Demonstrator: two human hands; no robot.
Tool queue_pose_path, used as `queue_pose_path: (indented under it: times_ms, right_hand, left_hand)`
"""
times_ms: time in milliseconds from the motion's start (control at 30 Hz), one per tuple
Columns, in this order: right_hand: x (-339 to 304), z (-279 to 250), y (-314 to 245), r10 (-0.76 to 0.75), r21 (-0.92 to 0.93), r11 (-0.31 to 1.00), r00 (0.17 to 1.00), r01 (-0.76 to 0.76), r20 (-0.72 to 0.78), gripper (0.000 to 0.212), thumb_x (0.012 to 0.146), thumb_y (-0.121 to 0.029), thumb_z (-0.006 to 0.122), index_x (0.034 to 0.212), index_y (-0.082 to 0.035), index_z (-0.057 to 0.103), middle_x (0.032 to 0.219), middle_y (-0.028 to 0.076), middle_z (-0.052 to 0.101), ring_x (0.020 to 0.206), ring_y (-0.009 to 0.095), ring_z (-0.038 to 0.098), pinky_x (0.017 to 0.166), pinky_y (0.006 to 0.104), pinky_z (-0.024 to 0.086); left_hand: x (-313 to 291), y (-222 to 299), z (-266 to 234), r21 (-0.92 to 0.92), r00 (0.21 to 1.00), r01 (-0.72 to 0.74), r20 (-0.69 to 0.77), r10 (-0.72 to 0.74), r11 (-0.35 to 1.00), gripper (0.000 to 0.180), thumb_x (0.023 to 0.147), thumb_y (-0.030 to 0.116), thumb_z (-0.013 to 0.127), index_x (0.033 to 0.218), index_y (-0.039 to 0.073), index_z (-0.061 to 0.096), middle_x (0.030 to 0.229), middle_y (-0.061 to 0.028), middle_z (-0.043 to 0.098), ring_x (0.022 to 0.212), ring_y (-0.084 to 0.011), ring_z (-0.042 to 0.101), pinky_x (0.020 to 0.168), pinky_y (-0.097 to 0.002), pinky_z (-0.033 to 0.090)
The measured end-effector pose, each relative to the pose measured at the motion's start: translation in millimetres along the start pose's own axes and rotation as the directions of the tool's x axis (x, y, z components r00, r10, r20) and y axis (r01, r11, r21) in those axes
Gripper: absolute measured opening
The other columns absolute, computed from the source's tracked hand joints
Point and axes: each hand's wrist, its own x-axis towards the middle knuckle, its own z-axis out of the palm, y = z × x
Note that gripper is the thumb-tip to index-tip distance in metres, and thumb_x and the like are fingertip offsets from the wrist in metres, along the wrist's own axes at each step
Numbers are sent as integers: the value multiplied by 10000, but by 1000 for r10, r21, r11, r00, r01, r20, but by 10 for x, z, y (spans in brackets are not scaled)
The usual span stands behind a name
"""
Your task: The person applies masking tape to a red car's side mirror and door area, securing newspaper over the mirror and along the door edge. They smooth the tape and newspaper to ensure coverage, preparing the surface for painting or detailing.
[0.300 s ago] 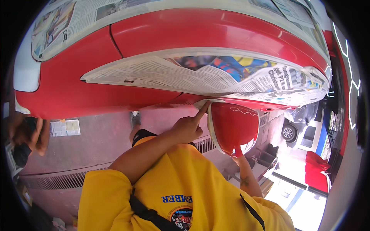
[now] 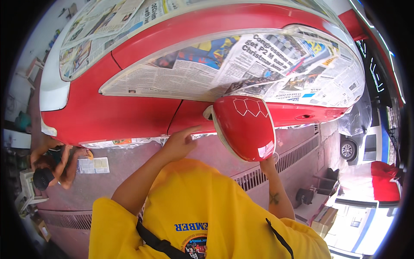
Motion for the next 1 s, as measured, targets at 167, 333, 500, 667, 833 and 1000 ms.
queue_pose_path:
  times_ms: [167, 333, 500, 667, 833, 1000]
  right_hand:
    - [-957, -1, 549, 323, -43, 946, 945, -321, 44, 331, 960, -283, 728, 1222, -86, 778, 826, 192, 729, 824, 324, 737, 759, 448, 547]
    - [-2001, 695, 1644, 410, -23, 911, 900, -411, 147, 279, 934, -305, 754, 1141, -128, 817, 977, 186, 789, 982, 360, 765, 877, 446, 579]
    - [-2622, 1374, 1871, 423, 96, 886, 876, -453, 232, 272, 927, -311, 755, 1118, -125, 809, 956, 199, 782, 922, 369, 764, 854, 468, 584]
    - [-2673, 1692, 1578, 530, 356, 755, 832, -551, 165, 305, 929, -329, 739, 1132, -106, 786, 1046, 255, 778, 1048, 442, 744, 917, 514, 576]
    - [-3001, 2290, 1465, 649, 551, 595, 754, -585, 101, 293, 922, -310, 745, 1115, -94, 794, 872, 230, 773, 866, 413, 767, 796, 484, 598]
    - [-3432, 2756, 1560, 691, 541, 568, 717, -621, 97, 264, 906, -277, 732, 1058, -70, 795, 964, 245, 781, 963, 442, 757, 855, 502, 598]
  left_hand:
    - [-874, -790, 337, 87, 883, 276, -417, -217, 957, 401, 957, 131, 737, 1354, 77, 719, 782, -30, 660, 707, -121, 624, 673, -314, 507]
    - [-1632, -436, 1006, 309, 877, 217, -478, -46, 926, 377, 939, 126, 776, 1302, 36, 727, 908, -77, 699, 843, -199, 682, 768, -358, 533]
    - [-1147, 1206, 1349, 946, 727, -195, -37, 685, 258, 454, 899, 214, 850, 1319, 86, 735, 1246, -158, 672, 1204, -378, 625, 1034, -496, 490]
    - [36, 2282, 2064, 902, 545, -328, 423, 724, -281, 526, 823, 379, 903, 1265, 132, 762, 1242, -125, 680, 1270, -363, 610, 1120, -585, 442]
    - [574, 2087, 2140, 848, 641, -347, 526, 559, -400, 383, 796, 455, 907, 993, 148, 791, 1052, -73, 685, 1138, -319, 646, 1161, -618, 417]
    - [653, 2117, 2249, 914, 759, -144, 348, 551, -379, 427, 847, 562, 839, 872, 139, 796, 943, -90, 708, 1075, -355, 681, 1159, -642, 414]
